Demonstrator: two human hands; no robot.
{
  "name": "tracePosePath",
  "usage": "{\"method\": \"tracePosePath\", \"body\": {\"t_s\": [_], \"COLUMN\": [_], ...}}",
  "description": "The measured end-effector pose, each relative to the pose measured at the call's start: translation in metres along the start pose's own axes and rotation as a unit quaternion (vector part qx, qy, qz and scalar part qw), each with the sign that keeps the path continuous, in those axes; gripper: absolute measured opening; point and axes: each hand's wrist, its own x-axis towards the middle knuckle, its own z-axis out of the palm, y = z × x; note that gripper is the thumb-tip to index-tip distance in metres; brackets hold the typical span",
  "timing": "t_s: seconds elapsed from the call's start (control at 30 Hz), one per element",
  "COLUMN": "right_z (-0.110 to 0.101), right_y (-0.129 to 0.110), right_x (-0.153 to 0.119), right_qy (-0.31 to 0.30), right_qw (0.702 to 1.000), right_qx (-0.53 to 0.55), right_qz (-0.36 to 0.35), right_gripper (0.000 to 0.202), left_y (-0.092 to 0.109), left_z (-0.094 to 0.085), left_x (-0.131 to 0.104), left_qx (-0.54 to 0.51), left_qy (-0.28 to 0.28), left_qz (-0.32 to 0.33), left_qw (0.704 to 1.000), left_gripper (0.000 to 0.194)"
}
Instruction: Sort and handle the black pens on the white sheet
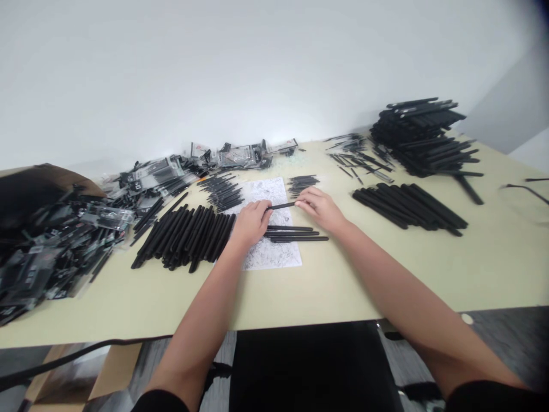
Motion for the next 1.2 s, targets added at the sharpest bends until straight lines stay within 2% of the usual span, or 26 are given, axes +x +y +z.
{"method": "tracePosePath", "body": {"t_s": [0.33, 0.67, 1.03, 1.2], "right_z": [0.001, 0.000, -0.004, -0.005], "right_y": [-0.001, 0.000, -0.011, -0.011], "right_x": [-0.001, 0.001, 0.002, 0.002], "right_qy": [0.004, 0.049, 0.050, 0.053], "right_qw": [1.000, 0.998, 0.997, 0.997], "right_qx": [0.002, 0.019, 0.041, 0.043], "right_qz": [0.010, -0.024, -0.042, -0.042], "right_gripper": [0.018, 0.016, 0.016, 0.019], "left_y": [0.002, 0.001, 0.006, 0.005], "left_z": [-0.002, 0.000, -0.006, -0.003], "left_x": [0.001, 0.000, 0.001, 0.001], "left_qx": [-0.013, -0.054, -0.017, -0.019], "left_qy": [-0.002, -0.027, -0.041, -0.039], "left_qz": [-0.022, -0.036, -0.066, -0.063], "left_qw": [1.000, 0.998, 0.997, 0.997], "left_gripper": [0.025, 0.026, 0.035, 0.029]}}
